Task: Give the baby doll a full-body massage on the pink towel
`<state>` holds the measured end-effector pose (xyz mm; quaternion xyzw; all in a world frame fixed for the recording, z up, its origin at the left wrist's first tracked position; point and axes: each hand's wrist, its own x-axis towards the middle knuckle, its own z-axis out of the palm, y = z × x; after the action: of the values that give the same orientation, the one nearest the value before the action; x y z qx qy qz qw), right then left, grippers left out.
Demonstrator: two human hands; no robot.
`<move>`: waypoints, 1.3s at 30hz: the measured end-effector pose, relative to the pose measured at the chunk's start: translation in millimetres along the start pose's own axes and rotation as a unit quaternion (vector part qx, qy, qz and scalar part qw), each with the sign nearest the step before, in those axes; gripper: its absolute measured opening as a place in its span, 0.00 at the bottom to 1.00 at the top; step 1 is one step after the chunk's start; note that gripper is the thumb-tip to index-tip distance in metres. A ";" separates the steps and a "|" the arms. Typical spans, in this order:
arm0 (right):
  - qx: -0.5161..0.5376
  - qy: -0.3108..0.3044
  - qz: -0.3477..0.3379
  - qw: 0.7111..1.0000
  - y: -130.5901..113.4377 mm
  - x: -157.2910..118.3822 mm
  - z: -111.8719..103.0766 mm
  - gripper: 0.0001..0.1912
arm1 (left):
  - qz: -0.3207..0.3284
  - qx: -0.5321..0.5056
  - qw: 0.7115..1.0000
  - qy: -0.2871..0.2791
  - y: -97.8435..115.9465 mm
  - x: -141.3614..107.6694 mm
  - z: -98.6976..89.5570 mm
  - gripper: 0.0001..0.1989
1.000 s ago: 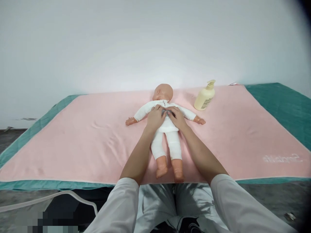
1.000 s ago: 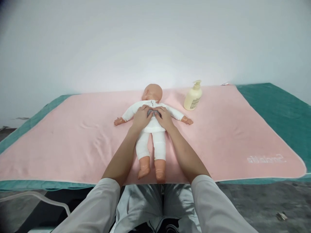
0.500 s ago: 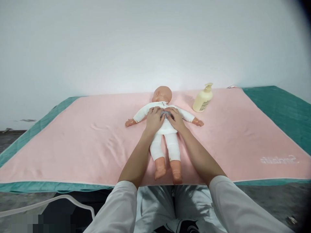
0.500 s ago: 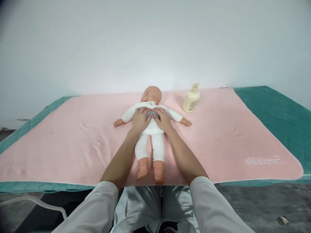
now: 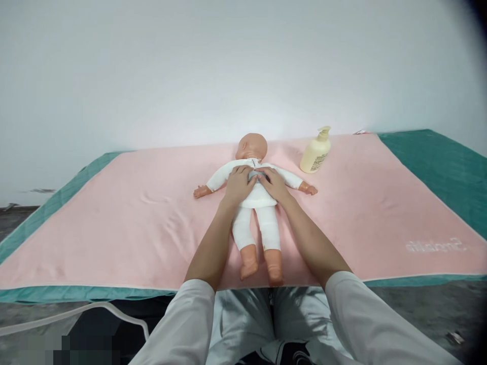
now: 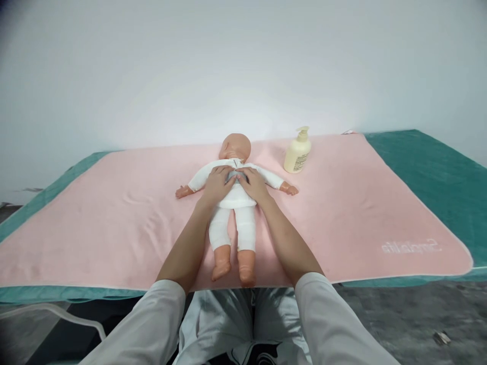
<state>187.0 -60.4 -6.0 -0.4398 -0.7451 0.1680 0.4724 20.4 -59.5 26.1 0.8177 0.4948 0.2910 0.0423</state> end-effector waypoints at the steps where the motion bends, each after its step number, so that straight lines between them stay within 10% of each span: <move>1: -0.002 -0.002 0.003 1.000 0.4 1.2 -0.1 0.16 | 0.003 -0.004 1.000 0.000 -1.3 0.5 -0.3 0.18; 39: 0.004 -0.025 -0.021 0.999 10.7 1.6 5.9 0.20 | -0.029 -0.028 0.999 -0.008 -7.1 -4.2 3.8 0.21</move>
<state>187.0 -52.1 -15.2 -0.4177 -0.7653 0.1713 0.4587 15.4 -58.6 18.6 0.8040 0.5095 0.2965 0.0778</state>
